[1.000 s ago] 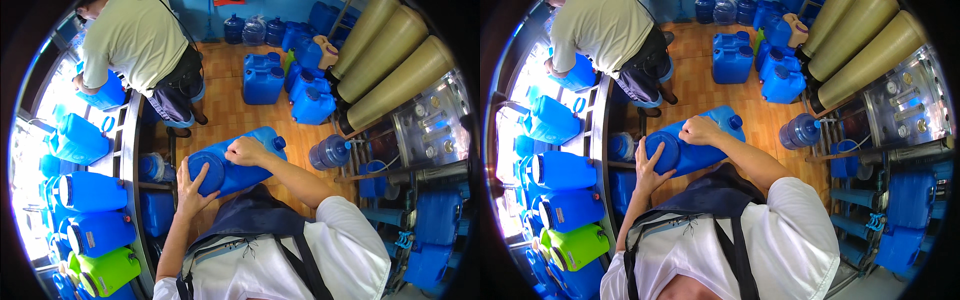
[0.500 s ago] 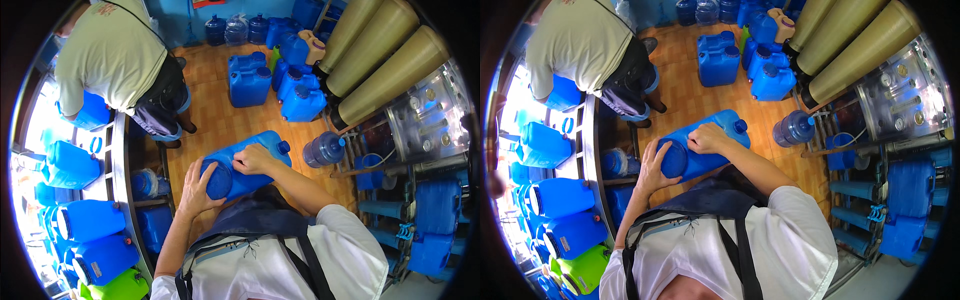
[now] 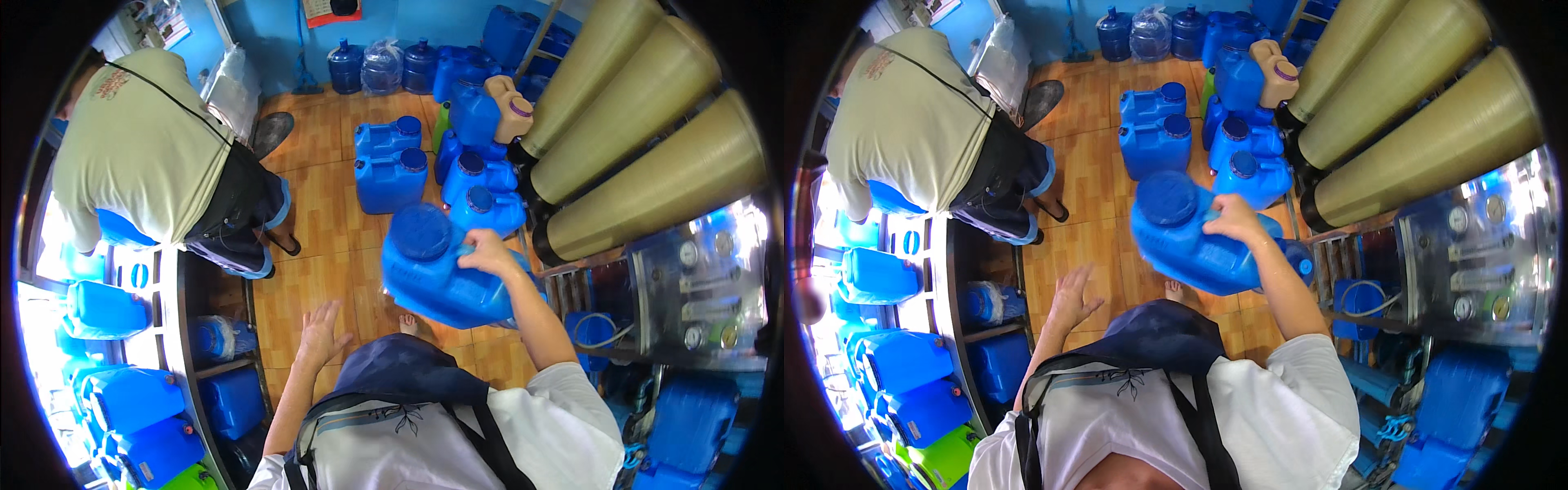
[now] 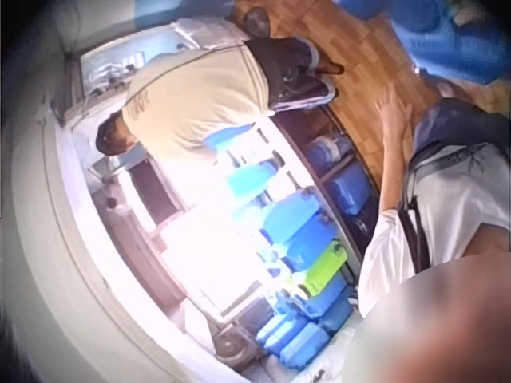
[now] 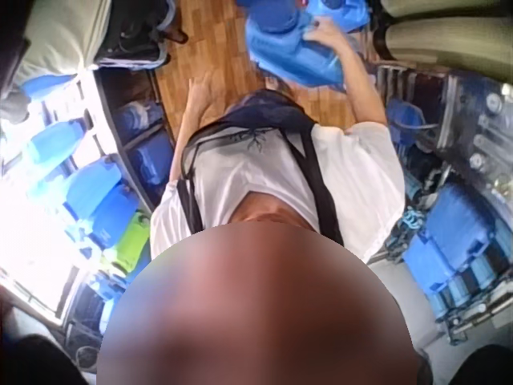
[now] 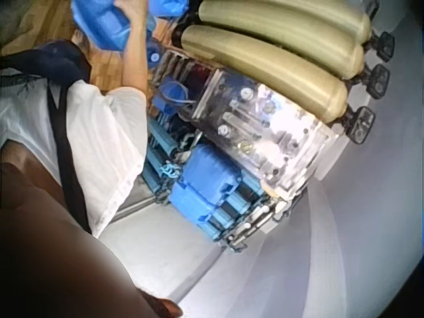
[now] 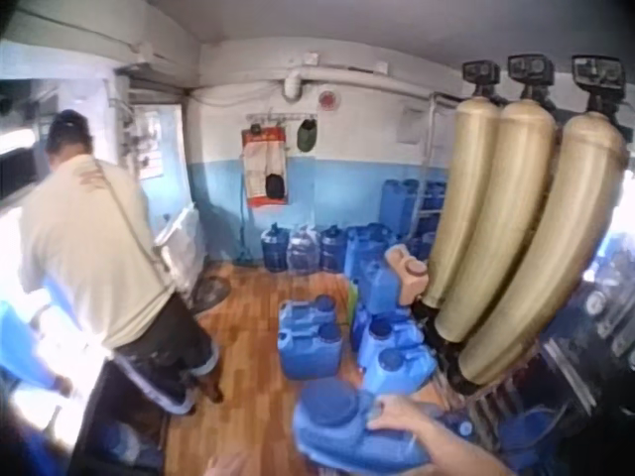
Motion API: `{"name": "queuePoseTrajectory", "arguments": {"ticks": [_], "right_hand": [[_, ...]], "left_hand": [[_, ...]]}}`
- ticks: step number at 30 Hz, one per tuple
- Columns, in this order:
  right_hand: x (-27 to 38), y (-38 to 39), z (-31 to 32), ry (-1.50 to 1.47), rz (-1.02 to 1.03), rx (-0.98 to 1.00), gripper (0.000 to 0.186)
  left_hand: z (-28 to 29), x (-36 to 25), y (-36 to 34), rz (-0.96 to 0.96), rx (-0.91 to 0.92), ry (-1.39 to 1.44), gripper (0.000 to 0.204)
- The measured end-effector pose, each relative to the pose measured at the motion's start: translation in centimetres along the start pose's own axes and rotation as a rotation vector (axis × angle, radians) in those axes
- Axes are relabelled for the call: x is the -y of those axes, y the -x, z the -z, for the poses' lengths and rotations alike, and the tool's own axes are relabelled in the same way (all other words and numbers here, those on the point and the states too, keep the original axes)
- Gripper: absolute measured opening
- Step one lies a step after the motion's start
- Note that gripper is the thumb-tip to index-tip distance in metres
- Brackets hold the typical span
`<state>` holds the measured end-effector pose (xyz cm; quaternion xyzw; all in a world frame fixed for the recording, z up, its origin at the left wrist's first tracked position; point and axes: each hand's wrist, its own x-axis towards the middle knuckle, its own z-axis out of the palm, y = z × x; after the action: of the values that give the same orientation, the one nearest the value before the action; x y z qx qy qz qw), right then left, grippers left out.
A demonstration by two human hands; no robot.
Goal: The person washes a blue plastic lid and a large blue water container in a stainless steel sink. They use a sponge and running water to scrub the items, rinse them, and place the lid on the container before setting it aside.
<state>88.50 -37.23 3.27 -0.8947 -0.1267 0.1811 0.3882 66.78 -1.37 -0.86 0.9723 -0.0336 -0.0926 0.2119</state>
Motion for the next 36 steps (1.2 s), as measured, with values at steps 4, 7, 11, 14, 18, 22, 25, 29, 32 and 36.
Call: {"name": "queuePoseTrajectory", "arguments": {"ticks": [4,7,11,14,18,22,25,29,32,36], "right_hand": [[-5.0,-5.3,7.6,0.011,-0.117,-0.256,0.03],[-8.1,-9.2,12.7,-0.136,-0.276,-0.326,0.028],[-11.9,-14.8,17.0,-0.211,-0.304,-0.505,0.025],[-14.5,-18.8,18.4,-0.256,-0.295,-0.611,0.024],[-17.0,-23.2,19.7,-0.175,-0.305,-0.737,0.02],[-18.1,-26.3,22.3,-0.112,-0.284,-0.737,0.023],[-18.6,-27.7,24.1,-0.029,-0.364,-0.678,0.016],[-19.2,-29.4,25.5,0.027,-0.374,-0.652,0.018],[-19.2,-30.5,26.2,0.291,-0.375,-0.725,0.035],[-18.4,-31.1,26.9,0.395,-0.57,-0.476,0.07]], "left_hand": [[-3.6,1.0,0.0,0.151,0.338,0.044,0.078],[-5.9,1.9,1.3,0.319,0.424,0.151,0.078],[-8.5,3.9,4.1,0.494,0.479,0.207,0.079],[-9.9,5.5,6.2,0.644,0.502,0.262,0.081],[-10.6,6.9,8.5,0.863,0.484,0.308,0.083],[-10.0,6.9,9.4,0.999,0.423,0.363,0.083],[-9.6,6.4,9.1,1.027,0.398,0.365,0.081],[-11.0,6.7,8.6,1.018,0.391,0.409,0.08],[-13.3,8.2,8.0,1.012,0.362,0.472,0.079],[-15.2,9.4,6.4,0.965,0.301,0.482,0.08]]}}
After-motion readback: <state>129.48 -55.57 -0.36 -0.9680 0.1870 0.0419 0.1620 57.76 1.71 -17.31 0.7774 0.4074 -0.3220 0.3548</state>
